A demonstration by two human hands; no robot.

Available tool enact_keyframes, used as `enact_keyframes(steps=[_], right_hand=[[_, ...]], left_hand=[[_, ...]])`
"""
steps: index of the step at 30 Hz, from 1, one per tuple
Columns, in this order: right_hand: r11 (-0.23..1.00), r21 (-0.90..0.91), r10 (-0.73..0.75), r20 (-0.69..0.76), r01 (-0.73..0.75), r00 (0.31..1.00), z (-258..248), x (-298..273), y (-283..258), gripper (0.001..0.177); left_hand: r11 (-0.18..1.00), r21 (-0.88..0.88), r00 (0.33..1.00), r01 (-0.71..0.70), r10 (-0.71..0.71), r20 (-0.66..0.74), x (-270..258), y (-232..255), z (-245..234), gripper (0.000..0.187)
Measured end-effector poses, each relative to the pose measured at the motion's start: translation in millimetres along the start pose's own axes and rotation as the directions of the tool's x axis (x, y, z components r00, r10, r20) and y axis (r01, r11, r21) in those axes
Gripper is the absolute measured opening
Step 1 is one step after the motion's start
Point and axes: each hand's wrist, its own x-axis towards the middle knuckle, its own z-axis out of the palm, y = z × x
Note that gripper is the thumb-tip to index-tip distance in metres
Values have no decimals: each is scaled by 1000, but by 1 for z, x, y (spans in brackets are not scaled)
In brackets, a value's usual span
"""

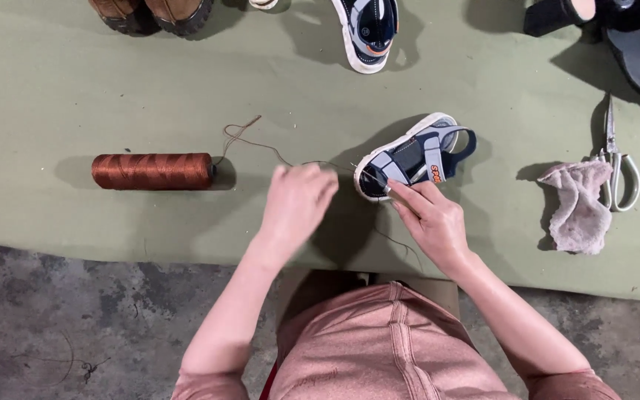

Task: Sewing a strap onto a sandal using a stitching awl and thread at a workbench.

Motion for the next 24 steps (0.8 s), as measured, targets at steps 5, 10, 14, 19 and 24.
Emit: enact_keyframes(steps=[5,10,14,19,24], right_hand=[[1000,16,6,13,-6,1000,-7,4,-5,31],[994,105,5,61,-11,998,-17,12,-8,32],[986,164,8,90,-23,996,-19,18,-4,30],[943,328,16,139,-61,990,-26,26,-7,32],[899,420,79,124,-125,989,-25,27,-2,32]], left_hand=[[996,84,1000,-1,0,8,35,-32,15,33],[933,-357,997,-34,55,49,52,-40,-12,6],[910,-411,992,56,-5,125,63,-34,-19,7],[898,-439,993,28,27,117,77,-37,0,6],[861,-502,996,83,-61,62,65,-36,6,3]])
